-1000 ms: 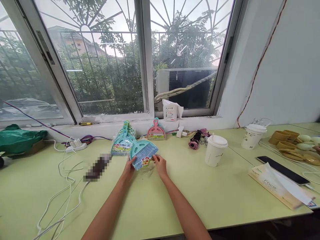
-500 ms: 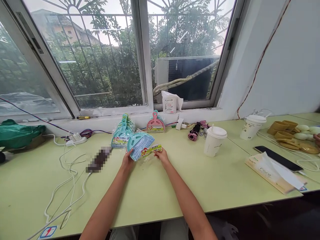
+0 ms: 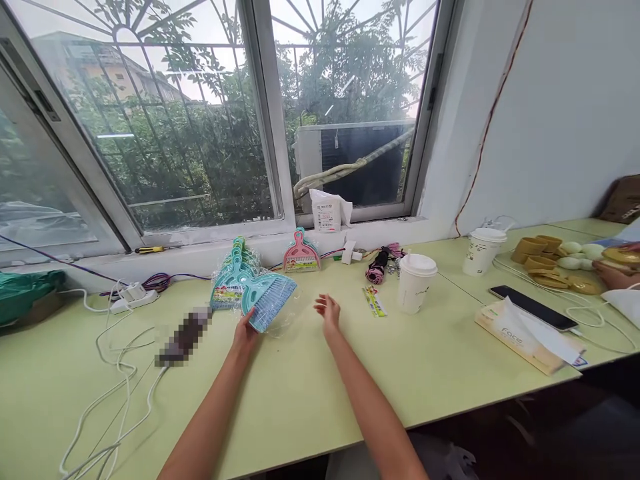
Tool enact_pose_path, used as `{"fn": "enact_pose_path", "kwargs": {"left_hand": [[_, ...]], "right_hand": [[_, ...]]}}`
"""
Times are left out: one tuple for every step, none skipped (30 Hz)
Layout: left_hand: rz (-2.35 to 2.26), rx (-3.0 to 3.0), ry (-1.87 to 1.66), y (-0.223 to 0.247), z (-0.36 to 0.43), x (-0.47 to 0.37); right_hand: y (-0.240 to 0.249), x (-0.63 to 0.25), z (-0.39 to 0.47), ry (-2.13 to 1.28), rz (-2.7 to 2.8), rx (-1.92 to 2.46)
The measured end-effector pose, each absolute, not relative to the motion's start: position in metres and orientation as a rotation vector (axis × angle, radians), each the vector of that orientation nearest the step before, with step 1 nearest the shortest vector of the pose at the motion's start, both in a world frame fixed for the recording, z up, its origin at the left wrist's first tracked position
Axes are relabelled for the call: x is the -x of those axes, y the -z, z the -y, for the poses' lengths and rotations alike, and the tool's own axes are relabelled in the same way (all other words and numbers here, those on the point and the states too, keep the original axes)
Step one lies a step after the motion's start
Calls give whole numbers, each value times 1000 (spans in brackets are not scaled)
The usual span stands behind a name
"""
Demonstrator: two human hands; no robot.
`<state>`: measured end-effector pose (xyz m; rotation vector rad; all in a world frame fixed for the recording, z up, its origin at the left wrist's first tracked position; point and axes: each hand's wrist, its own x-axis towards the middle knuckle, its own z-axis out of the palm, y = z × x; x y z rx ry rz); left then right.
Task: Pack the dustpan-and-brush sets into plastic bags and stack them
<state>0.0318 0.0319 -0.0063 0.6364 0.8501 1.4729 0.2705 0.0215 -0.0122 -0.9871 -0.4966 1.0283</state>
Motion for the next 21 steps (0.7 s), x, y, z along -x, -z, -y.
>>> {"fn": "enact_pose_path", "kwargs": {"left_hand": [[-854,-652,-1459,6,-30,-34],[-858,-671,-1443,5,-29,-35],[-860,-692,-1425,5,-27,-37],[-857,-712,-1406,5,-26,-38],[-848,-728,-1392,6,-25,-39],[-834,-737,-1385,7,-24,-40],[-818,-742,-1383,8,-24,-41],[-803,-744,-1381,8,-23,-41],[-791,-746,-1378,9,-23,-42],[-781,-748,-1374,9,-22,-42],[-771,-753,-1362,8,-22,-42],[-760,-762,-1338,7,-22,-41],[-752,-778,-1304,5,-23,-41],[-748,-800,-1265,3,-23,-39],[-755,-827,-1224,1,-24,-38],[-780,-852,-1193,0,-26,-36],[-826,-866,-1181,-1,-28,-34],[-880,-867,-1191,-1,-30,-31],[-929,-856,-1214,0,-32,-29],[-971,-837,-1244,1,-34,-27],[-1000,-814,-1272,3,-36,-26]], "right_hand": [[11,-258,-20,-1047,613,978],[9,-247,-18,-1092,735,964],[8,-236,-15,-1142,832,952],[7,-228,-13,-1180,893,947],[7,-221,-10,-1206,926,945],[7,-216,-8,-1219,929,946],[7,-213,-6,-1221,914,944],[8,-212,-4,-1222,890,936],[8,-212,-3,-1229,862,922],[8,-213,-2,-1244,835,906],[8,-214,-2,-1264,814,892],[8,-215,-2,-1285,801,880],[7,-216,-3,-1301,792,866],[7,-218,-3,-1312,782,854],[7,-220,-4,-1316,770,843],[7,-221,-5,-1316,755,836],[7,-223,-6,-1312,742,835],[6,-226,-6,-1309,736,841],[5,-228,-6,-1309,744,853],[4,-231,-6,-1309,766,864],[2,-233,-5,-1307,798,876]]}}
